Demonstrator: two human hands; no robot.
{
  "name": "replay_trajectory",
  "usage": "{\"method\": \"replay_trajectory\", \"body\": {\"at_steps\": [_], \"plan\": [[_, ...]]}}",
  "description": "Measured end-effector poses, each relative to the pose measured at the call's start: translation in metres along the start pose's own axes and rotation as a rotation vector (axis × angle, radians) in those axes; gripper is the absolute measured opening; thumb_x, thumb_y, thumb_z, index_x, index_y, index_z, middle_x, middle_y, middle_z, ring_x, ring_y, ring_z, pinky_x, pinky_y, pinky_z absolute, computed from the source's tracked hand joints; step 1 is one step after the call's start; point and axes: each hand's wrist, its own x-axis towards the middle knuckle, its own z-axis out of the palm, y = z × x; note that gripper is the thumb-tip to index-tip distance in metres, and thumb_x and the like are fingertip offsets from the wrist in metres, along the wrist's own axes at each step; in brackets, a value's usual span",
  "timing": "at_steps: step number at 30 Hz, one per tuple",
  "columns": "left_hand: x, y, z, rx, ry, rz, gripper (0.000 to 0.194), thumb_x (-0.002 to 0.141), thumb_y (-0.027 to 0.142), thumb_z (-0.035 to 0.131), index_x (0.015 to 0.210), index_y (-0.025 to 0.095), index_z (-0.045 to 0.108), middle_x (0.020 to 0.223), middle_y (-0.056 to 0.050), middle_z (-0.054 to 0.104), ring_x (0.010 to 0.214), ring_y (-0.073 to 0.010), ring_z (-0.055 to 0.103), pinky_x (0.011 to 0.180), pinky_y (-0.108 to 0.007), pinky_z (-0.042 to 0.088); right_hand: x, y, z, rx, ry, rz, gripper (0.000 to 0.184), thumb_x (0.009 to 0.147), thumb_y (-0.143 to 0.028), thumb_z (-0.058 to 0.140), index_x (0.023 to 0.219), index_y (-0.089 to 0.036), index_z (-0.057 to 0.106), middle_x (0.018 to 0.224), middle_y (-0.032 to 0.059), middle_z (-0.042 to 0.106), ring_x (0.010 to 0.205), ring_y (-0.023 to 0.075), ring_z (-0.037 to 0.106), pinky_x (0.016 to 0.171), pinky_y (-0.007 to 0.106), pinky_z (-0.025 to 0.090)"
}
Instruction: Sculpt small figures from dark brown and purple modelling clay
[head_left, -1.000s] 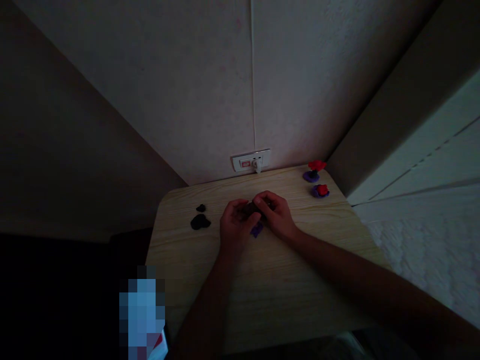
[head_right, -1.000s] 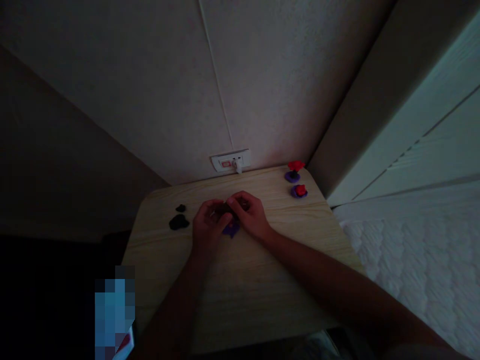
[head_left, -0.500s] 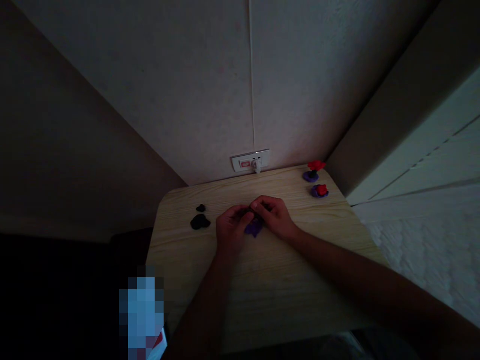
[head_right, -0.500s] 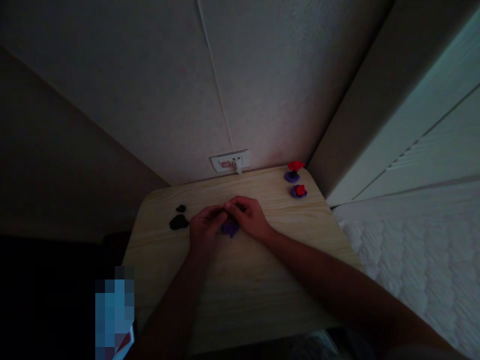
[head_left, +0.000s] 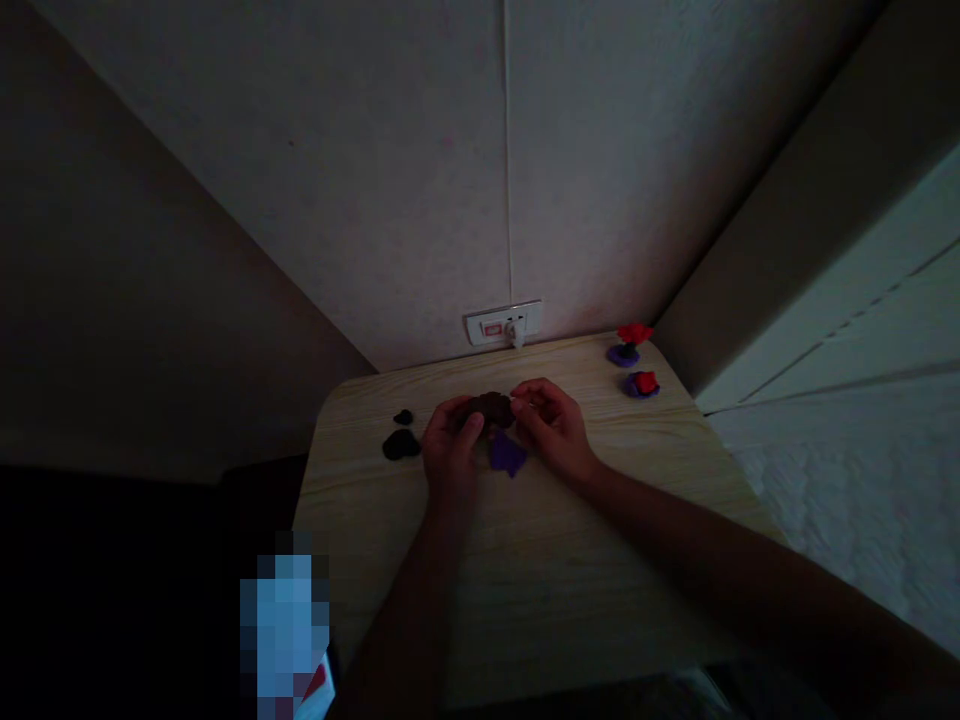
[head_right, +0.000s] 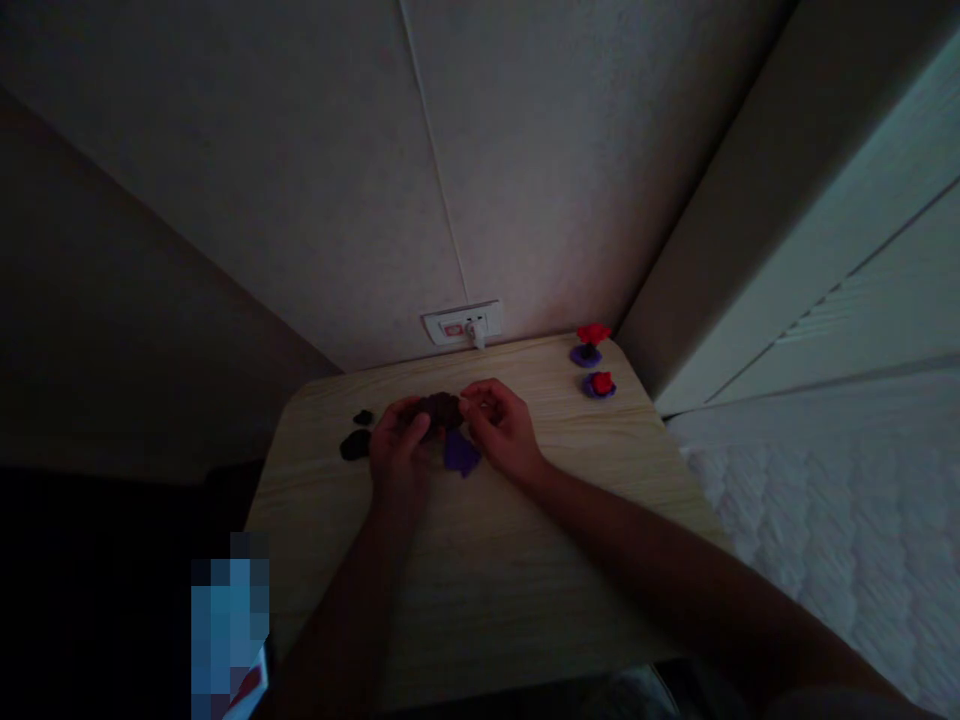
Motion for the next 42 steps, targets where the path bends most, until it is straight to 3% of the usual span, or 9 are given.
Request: {"method": "replay_trajectory", "body": {"at_steps": [5,8,12,16,20,29,34,38,42], "plan": [[-0.002,-0.003,-0.005,0.082,-0.107,0.004,0.042,0.072,0.026,0.083,0.113,0.021,0.075,0.102,-0.006,0.077,0.093,-0.0188,0.072,0.084,-0.028,0.055,-0.001,0.002,-0.003,-0.159,0.021,-0.061,0.030,0.090,-0.051,0.067,0.091,-0.021,0.067,0.059,-0.0039,0.052,0.045,0.0093,0.043,0.041,0.023,0.030],[-0.002,-0.002,-0.006,0.077,-0.122,0.027,0.040,0.073,0.025,0.084,0.112,0.023,0.076,0.106,-0.006,0.078,0.099,-0.0200,0.072,0.090,-0.030,0.054,-0.003,-0.001,-0.004,-0.160,-0.057,-0.050,0.033,0.091,-0.051,0.065,0.106,-0.022,0.068,0.060,-0.0032,0.053,0.048,0.0107,0.045,0.044,0.024,0.033],[-0.002,0.002,-0.004,0.058,-0.133,0.025,0.043,0.072,0.028,0.085,0.114,0.025,0.076,0.108,-0.007,0.078,0.101,-0.0212,0.073,0.093,-0.032,0.055,-0.007,-0.003,-0.003,-0.189,-0.185,-0.060,0.060,0.078,-0.045,0.082,0.130,-0.024,0.058,0.070,-0.0025,0.058,0.055,0.0120,0.050,0.049,0.025,0.040],[-0.003,0.005,-0.004,0.059,-0.151,-0.004,0.048,0.070,0.028,0.087,0.116,0.024,0.076,0.104,-0.007,0.079,0.095,-0.0211,0.073,0.084,-0.030,0.057,-0.006,0.001,-0.003,-0.247,-0.184,-0.106,0.075,0.067,-0.043,0.090,0.131,-0.025,0.056,0.093,0.0038,0.067,0.062,0.0126,0.055,0.055,0.026,0.049],[-0.005,0.007,-0.003,0.051,-0.149,-0.020,0.046,0.069,0.030,0.088,0.113,0.024,0.076,0.100,-0.006,0.079,0.091,-0.0205,0.073,0.079,-0.029,0.057,-0.004,0.003,-0.004,-0.298,-0.187,-0.176,0.067,0.069,-0.043,0.089,0.127,-0.024,0.060,0.104,0.0066,0.067,0.062,0.0114,0.055,0.055,0.026,0.050],[-0.006,0.007,-0.004,0.060,-0.238,-0.001,0.036,0.069,0.031,0.088,0.102,0.022,0.076,0.100,-0.006,0.076,0.095,-0.0202,0.072,0.087,-0.032,0.057,-0.009,-0.004,-0.007,-0.593,-0.147,-0.398,0.038,0.077,-0.040,0.077,0.106,-0.018,0.067,0.088,0.0059,0.071,0.074,0.0174,0.064,0.066,0.028,0.051],[-0.004,0.007,-0.008,0.066,-0.289,0.039,0.039,0.069,0.032,0.088,0.104,0.024,0.074,0.099,-0.004,0.074,0.092,-0.0171,0.070,0.085,-0.029,0.054,-0.012,-0.009,-0.007,-0.645,-0.199,-0.434,0.027,0.084,-0.038,0.070,0.099,-0.015,0.067,0.076,0.0034,0.066,0.066,0.0156,0.059,0.061,0.027,0.046],[-0.003,0.009,-0.009,0.128,-0.361,0.056,0.045,0.075,0.039,0.083,0.116,0.025,0.073,0.107,-0.007,0.072,0.099,-0.0201,0.067,0.088,-0.031,0.053,-0.012,-0.012,-0.007,-0.618,-0.250,-0.448,0.023,0.087,-0.039,0.066,0.093,-0.016,0.065,0.070,0.0003,0.060,0.061,0.0136,0.053,0.057,0.025,0.041],[-0.002,0.009,-0.012,0.165,-0.363,0.063,0.033,0.075,0.035,0.083,0.105,0.023,0.076,0.100,-0.006,0.071,0.095,-0.0201,0.066,0.087,-0.031,0.053,-0.012,-0.012,-0.007,-0.582,-0.273,-0.447,0.022,0.090,-0.040,0.063,0.088,-0.018,0.062,0.068,-0.0010,0.056,0.061,0.0131,0.050,0.056,0.025,0.038]]}}
